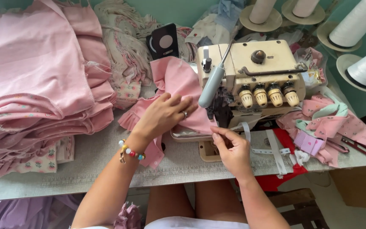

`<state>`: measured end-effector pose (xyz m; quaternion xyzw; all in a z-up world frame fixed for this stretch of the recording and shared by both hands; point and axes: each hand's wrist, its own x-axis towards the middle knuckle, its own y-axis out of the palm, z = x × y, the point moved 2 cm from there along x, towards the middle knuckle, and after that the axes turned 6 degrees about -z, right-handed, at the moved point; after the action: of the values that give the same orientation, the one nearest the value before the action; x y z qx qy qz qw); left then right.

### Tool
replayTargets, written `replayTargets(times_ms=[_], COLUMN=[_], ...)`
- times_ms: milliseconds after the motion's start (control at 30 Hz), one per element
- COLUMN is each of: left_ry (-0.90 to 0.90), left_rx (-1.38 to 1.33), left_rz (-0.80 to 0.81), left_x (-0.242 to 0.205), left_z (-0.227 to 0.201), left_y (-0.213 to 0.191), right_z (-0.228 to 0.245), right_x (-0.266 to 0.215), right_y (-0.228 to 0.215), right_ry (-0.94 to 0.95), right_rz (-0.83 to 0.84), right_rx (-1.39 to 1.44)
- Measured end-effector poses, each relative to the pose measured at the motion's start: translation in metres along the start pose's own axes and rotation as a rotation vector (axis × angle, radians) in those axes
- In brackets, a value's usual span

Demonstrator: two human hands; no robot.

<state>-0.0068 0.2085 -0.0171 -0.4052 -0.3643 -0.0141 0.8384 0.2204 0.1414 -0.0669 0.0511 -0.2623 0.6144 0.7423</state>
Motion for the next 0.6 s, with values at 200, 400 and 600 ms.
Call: replayTargets(times_ms=[200, 400, 600], left_ry=[-0.092, -0.551, -0.683], left_rx=[0.081, 0.36, -0.63], left_rz=[0.038, 0.198, 1.191], left_x=[-0.01, -0.031, -0.074], left_z=[0.036, 0.016, -0.221], left_y=[0.04, -0.003, -0.006], right_z=[0.004, -0.019, -0.022], right_x=[-0.001, -0.039, -0.073], right_y=[0.007, 0.022, 0.022], right_ry=[-0.028, 0.063, 0.346], right_rz=[-0.057, 0.053, 0.239], right_rx=[-0.122, 0.06, 0.417])
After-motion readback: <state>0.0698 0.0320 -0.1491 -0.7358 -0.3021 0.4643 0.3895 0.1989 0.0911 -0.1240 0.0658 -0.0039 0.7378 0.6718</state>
